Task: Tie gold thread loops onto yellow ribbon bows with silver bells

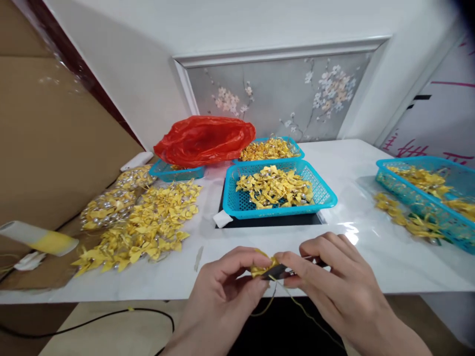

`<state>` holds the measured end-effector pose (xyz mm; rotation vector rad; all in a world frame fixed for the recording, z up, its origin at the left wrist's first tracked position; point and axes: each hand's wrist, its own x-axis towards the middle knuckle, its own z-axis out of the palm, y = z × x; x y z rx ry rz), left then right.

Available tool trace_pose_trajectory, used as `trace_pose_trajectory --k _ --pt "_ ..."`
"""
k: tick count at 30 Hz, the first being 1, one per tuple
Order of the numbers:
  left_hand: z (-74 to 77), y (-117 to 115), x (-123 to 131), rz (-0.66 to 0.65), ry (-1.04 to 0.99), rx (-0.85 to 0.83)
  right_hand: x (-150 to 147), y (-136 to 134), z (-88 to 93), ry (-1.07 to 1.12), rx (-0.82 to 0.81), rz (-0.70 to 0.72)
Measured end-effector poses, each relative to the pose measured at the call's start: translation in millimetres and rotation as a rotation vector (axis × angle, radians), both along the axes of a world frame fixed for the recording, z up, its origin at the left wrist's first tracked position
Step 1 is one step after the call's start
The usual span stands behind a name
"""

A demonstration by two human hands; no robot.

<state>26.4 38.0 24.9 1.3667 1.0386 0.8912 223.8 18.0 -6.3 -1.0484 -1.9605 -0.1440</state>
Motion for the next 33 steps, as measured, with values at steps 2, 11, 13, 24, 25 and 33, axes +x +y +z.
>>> trace_pose_trajectory --k 2,11,13,24,25,33 --pt "3.0 4 -8 0.016 -0.052 -0.029 -9 9 7.7 -0.015 0.027 0.013" --pt "1.9 -8 -52 0.168 -0.372 -0.104 -57 31 32.7 -0.115 0.130 0.117" --pt "1.2 -14 -58 0.157 -0.412 -0.080 -62 30 32.7 -0.140 0.151 0.145" --pt "-5.4 -31 -60 0.147 -0.420 0.098 -66 7 26.7 -0.193 0.206 0.118" --pt "-5.7 -31 -59 0.157 -0.415 0.106 -65 6 26.6 -0.184 0.208 0.103" --pt "-3.2 -29 -52 0.197 -0.322 0.111 -57 3 22.9 -0.224 0.227 0.081"
